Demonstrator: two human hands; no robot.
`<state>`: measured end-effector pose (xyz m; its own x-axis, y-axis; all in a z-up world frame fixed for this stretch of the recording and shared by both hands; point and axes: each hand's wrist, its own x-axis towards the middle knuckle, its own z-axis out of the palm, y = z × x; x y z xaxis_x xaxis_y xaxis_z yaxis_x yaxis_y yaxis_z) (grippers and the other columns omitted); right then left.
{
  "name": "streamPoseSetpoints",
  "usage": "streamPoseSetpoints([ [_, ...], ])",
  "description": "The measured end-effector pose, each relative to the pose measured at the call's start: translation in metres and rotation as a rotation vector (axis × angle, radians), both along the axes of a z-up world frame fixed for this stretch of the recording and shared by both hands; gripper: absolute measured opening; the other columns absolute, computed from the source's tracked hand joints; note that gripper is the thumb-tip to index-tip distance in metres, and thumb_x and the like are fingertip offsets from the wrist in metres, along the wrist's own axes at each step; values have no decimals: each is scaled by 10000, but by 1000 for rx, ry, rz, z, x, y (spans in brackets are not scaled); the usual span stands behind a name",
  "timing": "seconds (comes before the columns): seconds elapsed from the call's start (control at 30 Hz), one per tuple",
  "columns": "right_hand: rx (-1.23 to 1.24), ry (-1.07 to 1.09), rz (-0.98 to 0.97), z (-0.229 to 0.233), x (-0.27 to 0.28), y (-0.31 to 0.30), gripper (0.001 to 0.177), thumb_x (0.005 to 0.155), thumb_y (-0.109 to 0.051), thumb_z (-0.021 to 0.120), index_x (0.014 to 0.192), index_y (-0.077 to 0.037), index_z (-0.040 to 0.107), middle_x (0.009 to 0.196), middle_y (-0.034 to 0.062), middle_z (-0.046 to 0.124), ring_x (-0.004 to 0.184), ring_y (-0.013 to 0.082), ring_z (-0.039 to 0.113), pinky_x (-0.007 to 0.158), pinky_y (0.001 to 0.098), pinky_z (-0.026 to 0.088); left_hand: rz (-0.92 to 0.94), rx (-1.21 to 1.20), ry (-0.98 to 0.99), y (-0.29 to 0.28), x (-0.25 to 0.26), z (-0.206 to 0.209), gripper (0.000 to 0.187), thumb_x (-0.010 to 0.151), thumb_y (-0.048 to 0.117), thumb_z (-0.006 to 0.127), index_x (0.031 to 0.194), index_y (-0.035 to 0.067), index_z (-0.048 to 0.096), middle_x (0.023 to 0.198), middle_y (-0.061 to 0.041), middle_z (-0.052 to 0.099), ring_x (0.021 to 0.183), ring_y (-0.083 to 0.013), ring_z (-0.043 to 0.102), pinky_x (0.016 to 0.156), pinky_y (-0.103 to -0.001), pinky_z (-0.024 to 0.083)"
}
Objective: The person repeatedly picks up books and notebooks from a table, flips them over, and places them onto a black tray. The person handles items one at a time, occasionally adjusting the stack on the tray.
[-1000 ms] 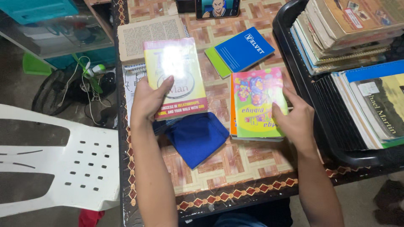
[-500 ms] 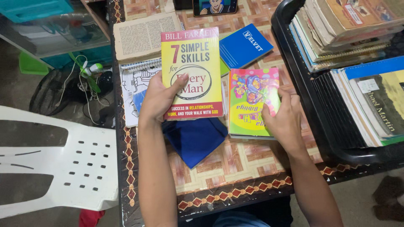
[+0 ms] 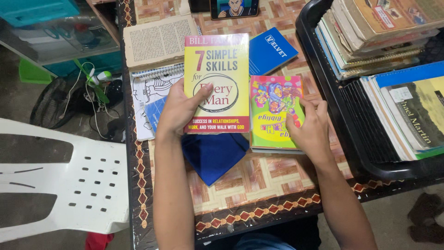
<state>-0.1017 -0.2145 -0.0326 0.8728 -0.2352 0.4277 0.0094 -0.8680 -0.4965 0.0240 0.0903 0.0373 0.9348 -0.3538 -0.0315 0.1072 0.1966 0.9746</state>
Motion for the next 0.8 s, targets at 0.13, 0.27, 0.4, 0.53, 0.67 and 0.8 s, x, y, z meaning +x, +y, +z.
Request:
streamPoseSetpoints([
  [0.13, 6, 19, -7, 2, -1, 1, 526, 864, -188, 766, 1306, 64, 632, 1178, 244, 521, 1076, 392, 603, 927, 456, 509, 4, -29, 41, -6, -4, 3, 466, 881, 159, 781, 1244, -59, 587, 1119, -147, 752, 932, -154, 745, 818, -315, 635],
  [0.27, 13, 20, -18, 2, 0, 1, 525, 871, -207, 761, 1304, 61, 632, 1178, 235, 527, 1075, 386, 608, 925, 451, 513, -35, -85, 58, -11, -9, 8, 482, 892, 175, 776, 1263, -64, 584, 1133, -153, 746, 936, -155, 741, 820, -317, 631],
  [0.4, 26, 31, -33, -1, -1, -1, 532, 876, -221, 756, 1307, 63, 627, 1189, 231, 528, 1080, 381, 607, 928, 447, 514, -76, -167, 58, -17, -14, 12, 493, 905, 186, 772, 1286, -61, 582, 1163, -154, 735, 961, -149, 735, 841, -311, 624],
  [0.53, 49, 17, -35, -4, -2, -2, 539, 873, -218, 758, 1319, 49, 615, 1204, 242, 523, 1114, 388, 590, 956, 451, 501, -94, -175, 55, -19, -17, 14, 501, 906, 195, 771, 1295, -55, 578, 1165, -160, 727, 963, -148, 731, 837, -311, 622],
  [0.67, 87, 18, -42, -8, -2, -5, 600, 859, -220, 767, 1365, 41, 578, 1202, 252, 516, 1129, 397, 572, 985, 459, 483, -34, -82, 21, -12, -11, 7, 519, 884, 198, 789, 1280, -61, 575, 1136, -150, 745, 940, -149, 741, 821, -311, 630],
  [0.8, 126, 141, -104, -15, 0, -11, 604, 855, -247, 789, 1364, 12, 592, 1200, 273, 541, 1126, 418, 574, 968, 474, 477, 51, 156, 22, 19, 5, -4, 456, 860, 213, 794, 1215, -24, 635, 1048, -112, 768, 853, -138, 726, 736, -297, 608],
])
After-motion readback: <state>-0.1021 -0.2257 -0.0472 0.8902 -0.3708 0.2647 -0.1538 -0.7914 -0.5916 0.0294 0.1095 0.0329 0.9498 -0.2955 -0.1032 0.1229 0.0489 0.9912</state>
